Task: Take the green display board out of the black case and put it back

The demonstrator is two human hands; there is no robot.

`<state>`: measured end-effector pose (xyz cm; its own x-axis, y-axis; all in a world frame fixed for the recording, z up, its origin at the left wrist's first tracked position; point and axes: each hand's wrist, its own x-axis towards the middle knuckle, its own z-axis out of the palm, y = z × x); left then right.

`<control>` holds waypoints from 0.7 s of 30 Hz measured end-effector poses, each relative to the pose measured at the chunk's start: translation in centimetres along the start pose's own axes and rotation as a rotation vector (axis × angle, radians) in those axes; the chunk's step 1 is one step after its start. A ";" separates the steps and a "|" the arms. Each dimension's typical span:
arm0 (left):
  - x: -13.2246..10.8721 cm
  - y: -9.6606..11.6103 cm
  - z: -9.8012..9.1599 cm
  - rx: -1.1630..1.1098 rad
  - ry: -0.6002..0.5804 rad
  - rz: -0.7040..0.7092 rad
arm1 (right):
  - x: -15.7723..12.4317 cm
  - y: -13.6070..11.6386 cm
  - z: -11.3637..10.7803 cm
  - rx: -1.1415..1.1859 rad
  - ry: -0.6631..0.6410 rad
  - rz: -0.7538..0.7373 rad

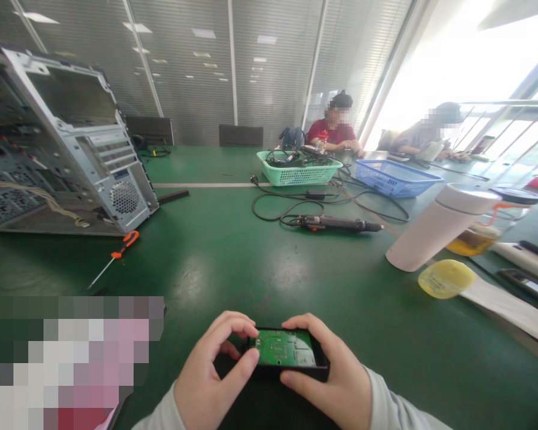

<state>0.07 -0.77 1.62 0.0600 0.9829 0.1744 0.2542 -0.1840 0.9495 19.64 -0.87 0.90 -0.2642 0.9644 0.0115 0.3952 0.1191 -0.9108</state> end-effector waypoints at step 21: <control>-0.1 0.0 0.0 -0.002 -0.015 0.000 | 0.0 -0.1 0.0 -0.010 0.006 0.007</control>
<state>0.05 -0.84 1.57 0.0740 0.9826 0.1705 0.2518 -0.1838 0.9501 19.58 -0.92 1.01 -0.2562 0.9666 0.0072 0.4060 0.1144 -0.9067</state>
